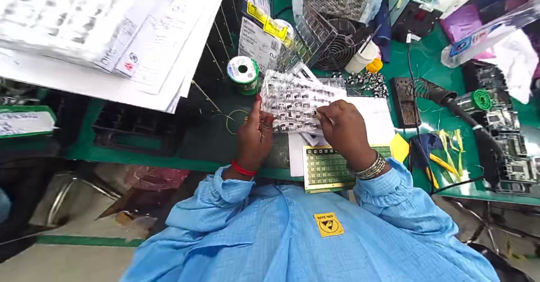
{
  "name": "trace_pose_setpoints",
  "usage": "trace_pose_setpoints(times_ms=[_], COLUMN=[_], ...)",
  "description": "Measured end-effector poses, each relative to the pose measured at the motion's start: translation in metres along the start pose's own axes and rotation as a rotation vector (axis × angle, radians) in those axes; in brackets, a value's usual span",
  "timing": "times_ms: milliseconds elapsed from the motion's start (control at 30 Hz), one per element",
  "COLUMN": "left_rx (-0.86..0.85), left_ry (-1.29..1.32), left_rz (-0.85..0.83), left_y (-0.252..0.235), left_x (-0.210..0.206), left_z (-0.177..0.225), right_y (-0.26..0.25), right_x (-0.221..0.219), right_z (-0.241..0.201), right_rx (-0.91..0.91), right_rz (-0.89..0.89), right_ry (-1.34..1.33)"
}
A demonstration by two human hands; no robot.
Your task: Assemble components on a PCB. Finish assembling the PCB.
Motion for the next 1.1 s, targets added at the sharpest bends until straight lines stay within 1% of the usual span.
trace_pose_setpoints(times_ms=[133,267,367,433,500,600,833,967,1033,1100], left_rx=[-0.020,-0.014,0.008,0.000,-0.026,-0.027,-0.025,-0.051,-0.069,-0.052], left_ry=[0.005,-0.008,0.008,0.006,-0.001,-0.011,-0.015,-0.007,-0.043,-0.057], left_rz=[-0.001,-0.045,-0.078,-0.089,-0.084,-0.075,-0.061,-0.045,-0.016,-0.008], left_y=[-0.001,0.000,0.000,-0.002,-0.001,-0.002,-0.002,-0.002,0.000,-0.001], left_x=[-0.001,-0.001,-0.002,-0.004,-0.004,-0.002,-0.002,-0.003,-0.001,0.000], left_z=[-0.002,0.001,0.001,0.005,0.010,0.012,0.010,0.009,0.011,0.009], right_y=[-0.011,-0.016,-0.024,-0.029,-0.030,-0.033,-0.032,-0.031,-0.028,-0.027], right_x=[-0.010,-0.015,-0.015,-0.013,-0.016,-0.022,-0.018,-0.018,-0.017,-0.019], right_z=[-0.010,-0.018,-0.023,-0.031,-0.038,-0.040,-0.032,-0.017,-0.009,-0.001], right_rx=[-0.027,-0.118,-0.135,-0.056,0.080,0.181,0.181,0.173,0.173,0.145], right_rz=[-0.130,-0.310,-0.446,-0.442,-0.381,-0.420,-0.471,-0.378,-0.313,-0.309], right_ry=[0.108,0.133,0.135,0.165,0.217,0.234,0.202,0.145,0.054,-0.015])
Point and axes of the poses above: each hand's wrist, its own y-axis away from the middle knuckle, its own x-axis out of the back of the hand, z = x × y, the point moved 9 cm from there along -y, towards the middle knuckle, and after that the axes turned 4 degrees about x, right-handed, at the moved point
